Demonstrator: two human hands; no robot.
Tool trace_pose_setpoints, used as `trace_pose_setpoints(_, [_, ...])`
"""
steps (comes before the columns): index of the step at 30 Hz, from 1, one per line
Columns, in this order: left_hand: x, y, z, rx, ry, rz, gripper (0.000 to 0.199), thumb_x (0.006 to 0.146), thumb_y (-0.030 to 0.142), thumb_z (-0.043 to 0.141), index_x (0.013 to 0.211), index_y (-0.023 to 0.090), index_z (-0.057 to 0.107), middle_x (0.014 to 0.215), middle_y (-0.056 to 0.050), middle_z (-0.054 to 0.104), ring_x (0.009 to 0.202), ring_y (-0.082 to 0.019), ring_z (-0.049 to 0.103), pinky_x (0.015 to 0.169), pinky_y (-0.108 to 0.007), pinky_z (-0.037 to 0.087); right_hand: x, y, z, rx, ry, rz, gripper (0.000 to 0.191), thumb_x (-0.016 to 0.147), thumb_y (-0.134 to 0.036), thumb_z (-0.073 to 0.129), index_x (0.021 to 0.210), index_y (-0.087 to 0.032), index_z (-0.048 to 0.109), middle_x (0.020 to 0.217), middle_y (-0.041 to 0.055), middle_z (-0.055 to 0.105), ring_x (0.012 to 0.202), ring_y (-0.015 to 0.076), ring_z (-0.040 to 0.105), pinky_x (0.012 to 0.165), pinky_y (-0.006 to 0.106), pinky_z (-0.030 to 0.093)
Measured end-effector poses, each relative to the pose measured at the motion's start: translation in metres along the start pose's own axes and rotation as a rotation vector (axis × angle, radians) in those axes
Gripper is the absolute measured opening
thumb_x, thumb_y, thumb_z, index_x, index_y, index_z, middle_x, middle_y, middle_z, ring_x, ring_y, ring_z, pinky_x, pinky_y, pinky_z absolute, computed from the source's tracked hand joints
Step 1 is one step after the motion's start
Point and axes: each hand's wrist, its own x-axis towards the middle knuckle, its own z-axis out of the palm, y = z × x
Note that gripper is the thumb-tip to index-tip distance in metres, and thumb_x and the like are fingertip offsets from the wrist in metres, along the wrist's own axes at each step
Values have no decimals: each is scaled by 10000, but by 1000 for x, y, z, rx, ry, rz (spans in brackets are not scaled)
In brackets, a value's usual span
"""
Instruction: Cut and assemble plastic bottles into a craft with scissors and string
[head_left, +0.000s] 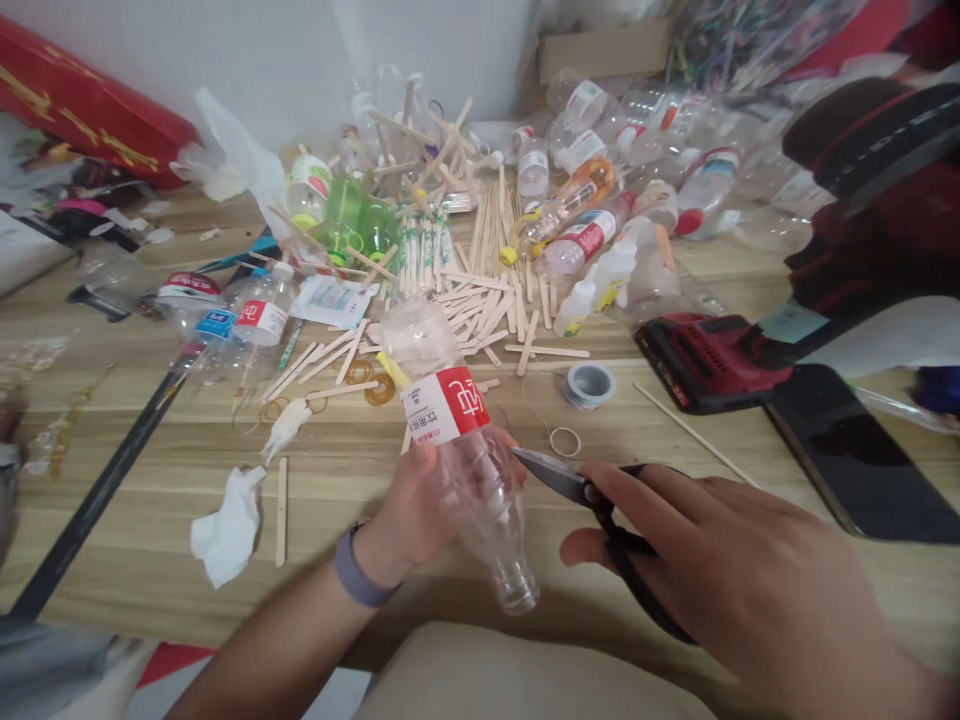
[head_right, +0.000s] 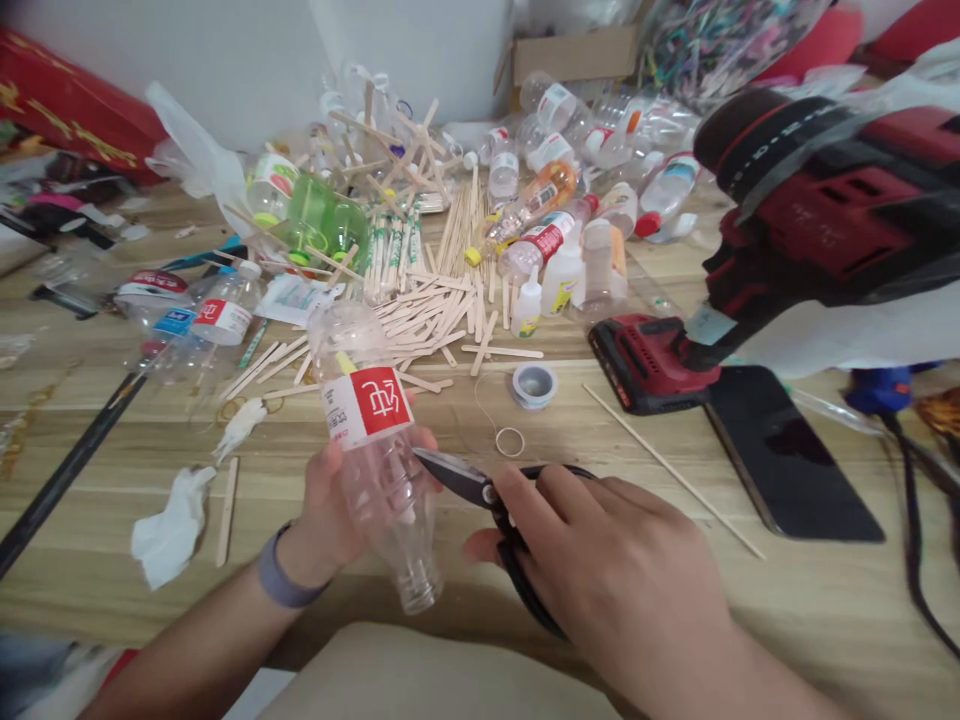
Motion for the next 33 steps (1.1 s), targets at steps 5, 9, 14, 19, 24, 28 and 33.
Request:
trace_pose_setpoints(5, [1,-1,-2,19,-15,50,539,683,611,706,950,143,734,820,-59,695,723,-168,619,652,-257,494,0,0,4,198,-36,91,542,958,-653,282,984,-216,601,667,-29,668,456,160,624,413,307,391])
trace_pose_setpoints(9, [1,0,-1,58,-20,116,519,675,558,756,1004,157,731,826,-44,683,735,-156,606,660,-250,496,0,-3,7,253,-86,113,558,937,-685,296,922,-222,606,652,-28,663,464,158,638,398,294,401])
trace_pose_setpoints(14, [-2,-1,-3,146,8,177,486,703,546,748,1039,196,709,953,-45,669,822,-174,610,714,-270,507,-1,-4,9,238,-75,120,574,940,-684,286,942,-215,617,672,-14,681,471,165,648,392,296,408])
trace_pose_setpoints(19, [-4,-4,-7,326,43,221,537,705,609,716,1074,220,683,1018,-61,654,911,-225,610,792,-328,503,0,-4,5,246,-79,122,579,939,-689,279,922,-216,612,614,-25,646,443,171,633,372,298,410])
trace_pose_setpoints(24, [-3,-6,-9,347,26,290,527,741,592,698,1119,230,635,1095,-75,641,994,-247,606,896,-397,484,2,-3,6,296,-107,98,619,904,-731,300,992,-203,609,692,15,650,512,196,653,429,310,494])
trace_pose_setpoints(28, [-2,-5,-7,343,2,322,481,771,568,683,1122,242,633,1088,-66,650,980,-239,620,938,-421,469,-1,-2,7,328,-129,112,571,935,-682,296,992,-196,590,707,10,656,522,183,667,417,289,491])
trace_pose_setpoints(33, [-3,-6,-8,355,34,287,550,728,595,710,1121,220,629,1071,-73,644,995,-248,615,937,-417,473,-1,-5,6,303,-129,103,585,944,-679,277,939,-191,599,600,-24,623,424,174,635,354,291,428])
